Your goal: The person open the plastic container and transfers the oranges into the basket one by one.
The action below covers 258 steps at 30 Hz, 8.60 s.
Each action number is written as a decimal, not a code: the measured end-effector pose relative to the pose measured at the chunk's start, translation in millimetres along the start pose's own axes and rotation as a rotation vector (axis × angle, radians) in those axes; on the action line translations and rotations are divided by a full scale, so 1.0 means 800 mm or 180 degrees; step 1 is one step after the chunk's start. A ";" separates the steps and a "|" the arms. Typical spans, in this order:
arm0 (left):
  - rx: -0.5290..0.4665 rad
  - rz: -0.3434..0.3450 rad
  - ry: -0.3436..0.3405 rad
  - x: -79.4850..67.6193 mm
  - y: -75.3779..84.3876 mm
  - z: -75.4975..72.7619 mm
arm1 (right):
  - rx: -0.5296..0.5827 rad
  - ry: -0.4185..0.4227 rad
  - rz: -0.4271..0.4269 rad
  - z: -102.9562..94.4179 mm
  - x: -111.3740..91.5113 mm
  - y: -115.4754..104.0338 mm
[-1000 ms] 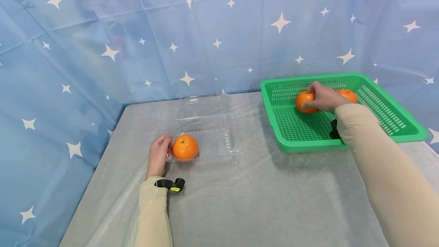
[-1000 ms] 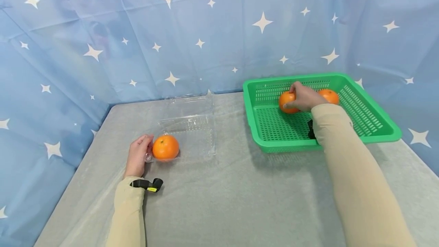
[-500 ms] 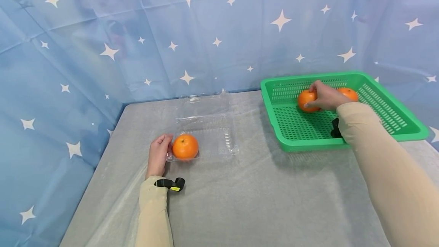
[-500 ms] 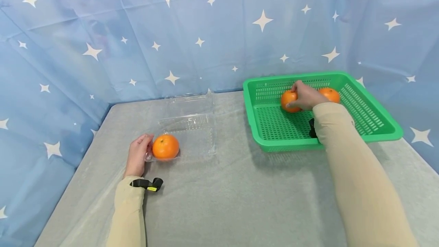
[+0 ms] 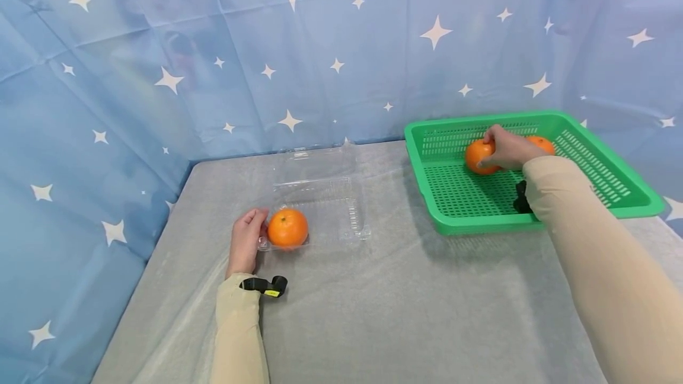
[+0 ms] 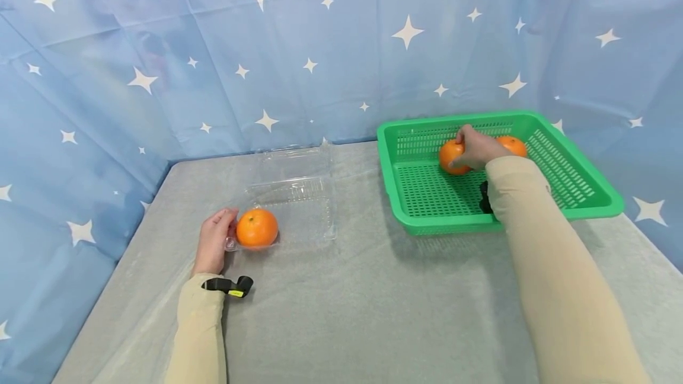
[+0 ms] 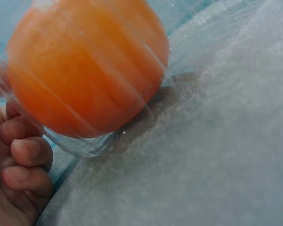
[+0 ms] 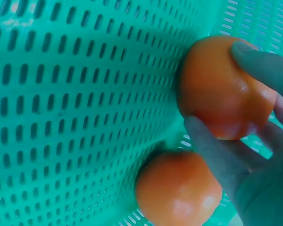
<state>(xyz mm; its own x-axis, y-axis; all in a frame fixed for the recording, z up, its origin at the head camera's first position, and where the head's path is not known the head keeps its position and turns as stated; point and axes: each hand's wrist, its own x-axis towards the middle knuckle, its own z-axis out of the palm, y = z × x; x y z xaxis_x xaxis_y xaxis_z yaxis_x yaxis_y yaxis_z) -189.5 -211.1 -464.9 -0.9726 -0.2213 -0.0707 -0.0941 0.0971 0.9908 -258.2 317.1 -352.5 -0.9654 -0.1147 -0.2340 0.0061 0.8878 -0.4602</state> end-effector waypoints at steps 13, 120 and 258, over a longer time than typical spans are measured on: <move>-0.0064 0.0004 -0.0041 0.000 0.001 -0.001 | -0.0001 -0.0020 0.0061 -0.002 -0.002 -0.002; 0.0160 0.0049 -0.0053 0.006 0.003 -0.003 | -0.1029 0.0212 -0.1239 -0.026 -0.053 -0.157; 0.0340 0.0257 -0.0006 0.008 0.003 0.001 | 0.0539 0.0050 -0.2206 0.278 -0.021 -0.330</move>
<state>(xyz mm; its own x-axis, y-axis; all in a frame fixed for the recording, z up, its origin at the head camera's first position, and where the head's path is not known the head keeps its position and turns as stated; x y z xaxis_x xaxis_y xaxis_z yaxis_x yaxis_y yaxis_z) -196.1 -211.5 -463.5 -0.9783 -0.2068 0.0085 -0.0375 0.2174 0.9754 -185.6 -14.9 -417.7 -0.7655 -0.6200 0.1723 -0.5712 0.5314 -0.6255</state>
